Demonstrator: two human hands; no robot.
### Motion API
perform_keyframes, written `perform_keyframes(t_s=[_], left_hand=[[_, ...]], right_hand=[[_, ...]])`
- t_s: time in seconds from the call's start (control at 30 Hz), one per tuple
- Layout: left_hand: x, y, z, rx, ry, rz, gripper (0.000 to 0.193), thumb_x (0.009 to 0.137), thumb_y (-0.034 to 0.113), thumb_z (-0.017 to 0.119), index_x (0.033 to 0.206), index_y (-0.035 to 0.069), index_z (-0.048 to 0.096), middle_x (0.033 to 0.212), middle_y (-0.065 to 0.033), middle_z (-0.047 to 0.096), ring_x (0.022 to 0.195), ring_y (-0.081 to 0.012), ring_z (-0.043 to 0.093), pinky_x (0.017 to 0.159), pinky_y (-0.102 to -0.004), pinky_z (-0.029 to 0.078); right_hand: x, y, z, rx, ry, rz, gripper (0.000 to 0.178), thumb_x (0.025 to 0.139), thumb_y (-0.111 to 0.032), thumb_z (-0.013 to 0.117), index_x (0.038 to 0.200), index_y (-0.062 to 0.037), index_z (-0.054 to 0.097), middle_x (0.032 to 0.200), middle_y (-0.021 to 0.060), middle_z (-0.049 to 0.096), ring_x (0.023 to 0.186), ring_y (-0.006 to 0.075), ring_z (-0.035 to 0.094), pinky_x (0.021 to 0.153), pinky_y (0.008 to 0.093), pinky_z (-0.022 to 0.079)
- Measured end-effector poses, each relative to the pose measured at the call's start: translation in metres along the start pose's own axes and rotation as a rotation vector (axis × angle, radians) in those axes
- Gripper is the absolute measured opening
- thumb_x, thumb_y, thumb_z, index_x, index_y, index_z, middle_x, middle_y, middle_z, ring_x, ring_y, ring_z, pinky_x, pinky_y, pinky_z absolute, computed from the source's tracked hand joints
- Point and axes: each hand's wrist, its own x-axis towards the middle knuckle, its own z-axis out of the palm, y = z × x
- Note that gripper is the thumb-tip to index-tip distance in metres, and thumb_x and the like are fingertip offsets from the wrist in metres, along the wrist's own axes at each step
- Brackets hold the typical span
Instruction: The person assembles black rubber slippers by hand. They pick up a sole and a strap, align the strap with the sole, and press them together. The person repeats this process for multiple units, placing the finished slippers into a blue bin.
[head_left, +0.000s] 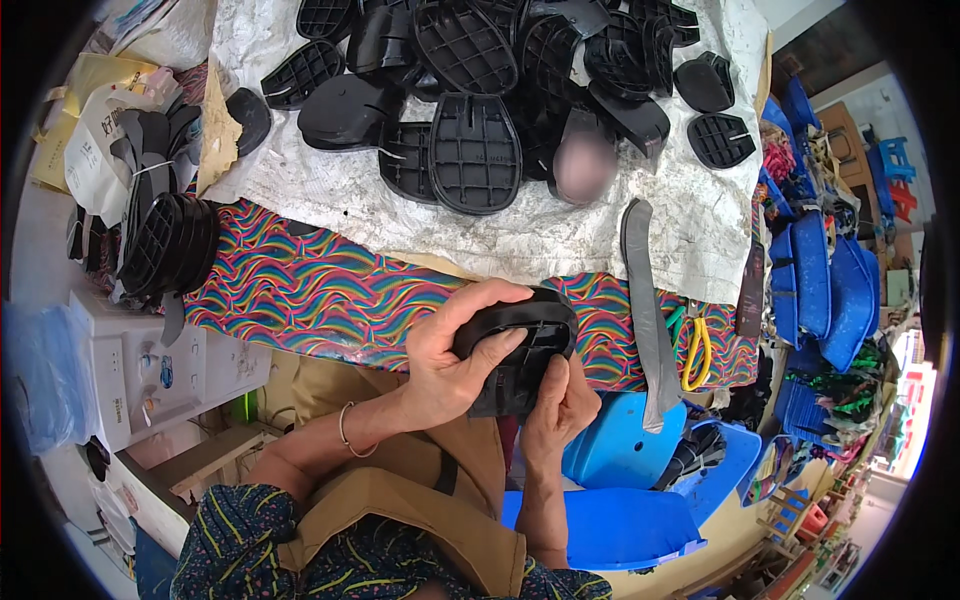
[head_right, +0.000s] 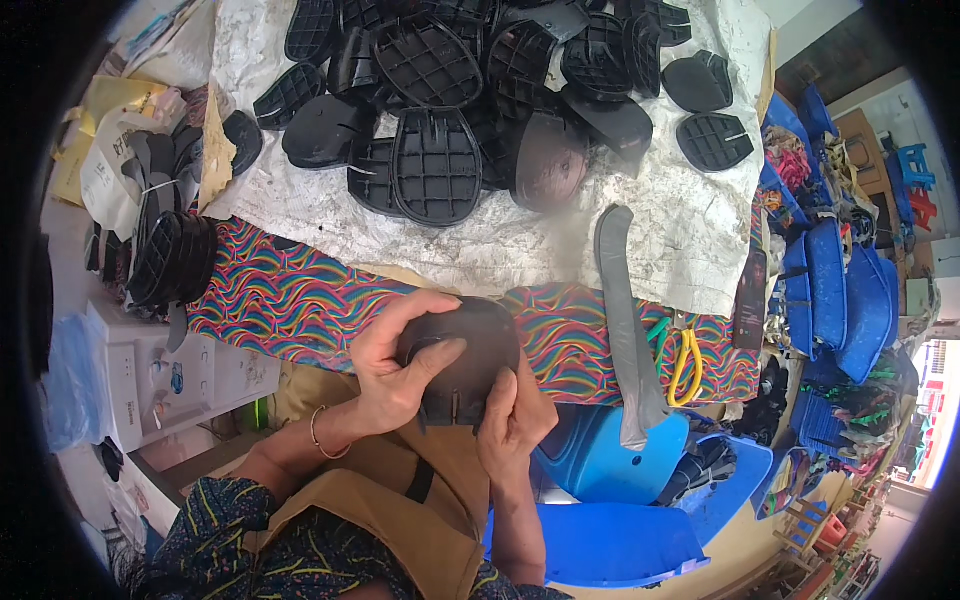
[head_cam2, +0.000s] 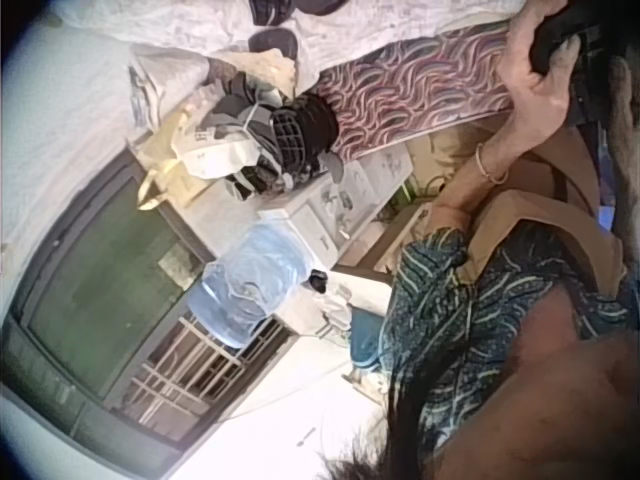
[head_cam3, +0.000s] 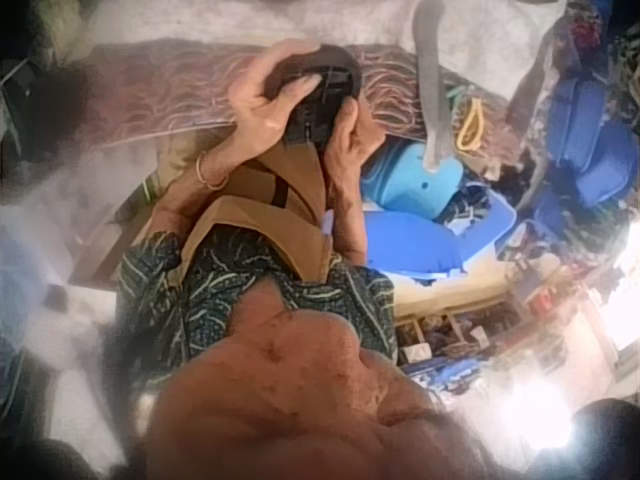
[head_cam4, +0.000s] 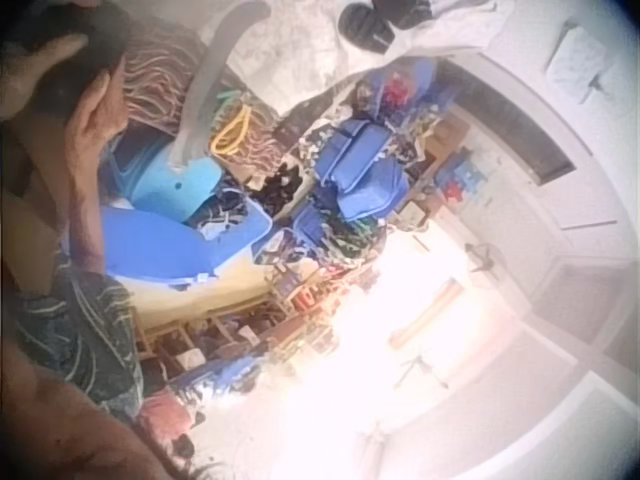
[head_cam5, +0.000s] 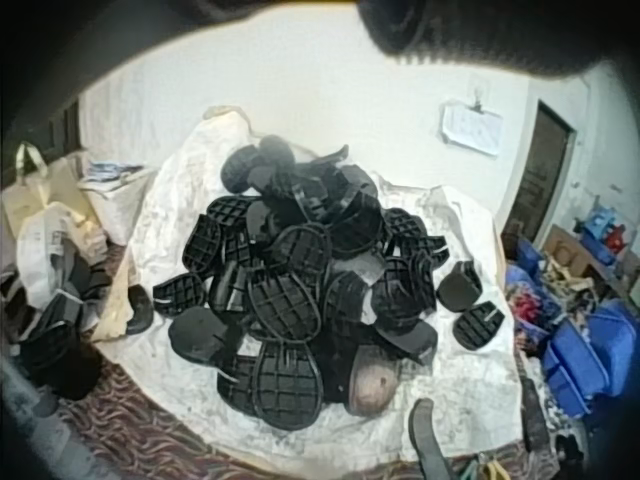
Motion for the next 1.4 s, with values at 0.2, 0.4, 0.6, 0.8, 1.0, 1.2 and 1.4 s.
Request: perform_keyframes(t_s=[0.2,0.4,0.6,0.8,1.0,1.2,1.4], left_hand=[[0.004,0.000,-0.004,-0.151,-0.075,-0.163,0.036,0.086,0.000,0.071,0.120,-0.002,0.060,0.117,-0.0095,0.063,0.106,-0.0159,0.063,0.090,-0.0288,0.051],[0.012,0.003,-0.006,-0.165,-0.265,-0.285,0.048,0.090,0.001,0.067,0.134,0.002,0.049,0.124,-0.0080,0.060,0.116,-0.0151,0.057,0.099,-0.0300,0.046],[0.027,0.010,-0.017,-0.590,-0.519,-0.495,0.071,0.090,0.009,0.070,0.148,0.006,0.030,0.139,-0.0136,0.044,0.121,-0.0204,0.053,0.105,-0.0350,0.042],[0.019,-0.014,-0.019,-1.142,-0.402,-0.782,0.062,0.101,0.036,0.053,0.149,0.005,0.031,0.141,-0.0205,0.049,0.118,-0.0270,0.058,0.100,-0.0422,0.047],[-0.008,0.001,-0.004,-0.540,-0.373,-0.608,0.052,0.107,0.030,0.042,0.147,-0.003,0.036,0.140,-0.0109,0.052,0.126,-0.0152,0.050,0.105,-0.0323,0.041],[-0.013,0.013,-0.002,-0.261,-0.403,-0.556,0.042,0.108,0.023,0.040,0.139,-0.004,0.045,0.101,-0.0067,0.065,0.087,-0.0112,0.062,0.073,-0.0300,0.053],[-0.024,-0.012,0.010,0.233,-0.259,-0.129,0.029,0.104,0.018,0.045,0.124,-0.002,0.052,0.066,-0.0182,0.058,0.059,-0.0328,0.062,0.054,-0.0399,0.046]], right_hand=[[0.021,0.000,-0.012,0.139,-0.053,-0.145,0.039,0.102,-0.019,0.050,0.132,0.0040,0.057,0.098,0.0192,0.072,0.077,0.0167,0.068,0.069,0.0320,0.052],[0.015,0.002,-0.008,-0.078,-0.006,-0.056,0.032,0.102,-0.018,0.049,0.118,0.0058,0.062,0.096,0.0165,0.071,0.084,0.0154,0.065,0.076,0.0316,0.051],[0.023,0.004,-0.012,0.376,0.076,0.105,0.037,0.105,-0.027,0.047,0.112,0.0038,0.066,0.096,0.0046,0.067,0.087,0.0103,0.060,0.078,0.0267,0.047],[0.028,0.014,-0.021,0.481,0.257,0.024,0.036,0.106,-0.031,0.046,0.104,0.0008,0.064,0.090,0.0035,0.067,0.077,0.0083,0.061,0.066,0.0234,0.050],[0.034,0.003,-0.014,0.245,0.342,-0.109,0.034,0.106,-0.029,0.045,0.102,-0.0001,0.062,0.087,0.0015,0.063,0.075,0.0060,0.056,0.066,0.0224,0.047],[0.030,0.003,-0.012,0.137,0.365,-0.105,0.034,0.107,-0.029,0.044,0.095,-0.0008,0.060,0.081,-0.0002,0.057,0.073,0.0053,0.049,0.063,0.0226,0.041],[0.023,0.006,-0.008,0.055,0.421,-0.127,0.035,0.107,-0.029,0.043,0.093,-0.0008,0.059,0.079,-0.0001,0.054,0.071,0.0073,0.045,0.062,0.0245,0.037]])
